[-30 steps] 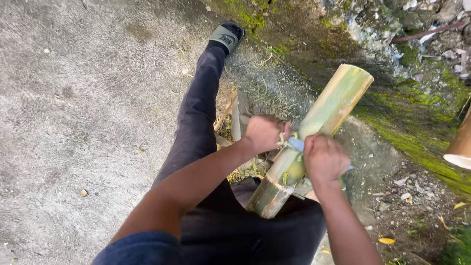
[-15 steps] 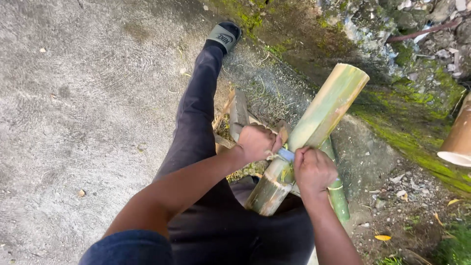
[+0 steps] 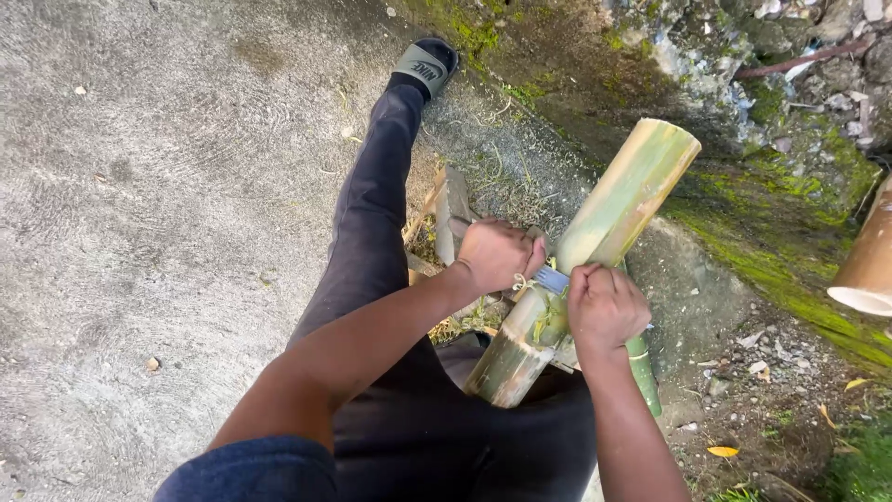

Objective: Shaving and smoothing a bamboo pole using a knife and a small metal scraper.

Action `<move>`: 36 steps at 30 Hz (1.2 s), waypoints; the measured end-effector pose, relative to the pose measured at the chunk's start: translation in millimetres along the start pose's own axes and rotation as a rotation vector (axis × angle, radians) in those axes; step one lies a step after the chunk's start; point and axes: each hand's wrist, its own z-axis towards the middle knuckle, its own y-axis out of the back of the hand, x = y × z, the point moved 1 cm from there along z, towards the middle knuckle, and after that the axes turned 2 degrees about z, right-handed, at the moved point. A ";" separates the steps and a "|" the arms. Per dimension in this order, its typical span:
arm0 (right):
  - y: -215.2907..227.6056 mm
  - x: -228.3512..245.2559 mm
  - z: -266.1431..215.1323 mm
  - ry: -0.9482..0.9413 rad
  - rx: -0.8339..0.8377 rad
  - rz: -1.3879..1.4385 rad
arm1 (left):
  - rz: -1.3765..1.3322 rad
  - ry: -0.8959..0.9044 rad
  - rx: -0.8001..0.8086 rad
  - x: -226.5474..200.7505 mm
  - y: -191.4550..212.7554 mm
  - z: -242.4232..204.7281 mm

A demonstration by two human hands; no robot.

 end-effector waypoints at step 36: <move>16.5 24.0 -28.5 -0.021 -0.010 0.061 | -0.016 -0.057 -0.004 -11.7 26.1 -32.3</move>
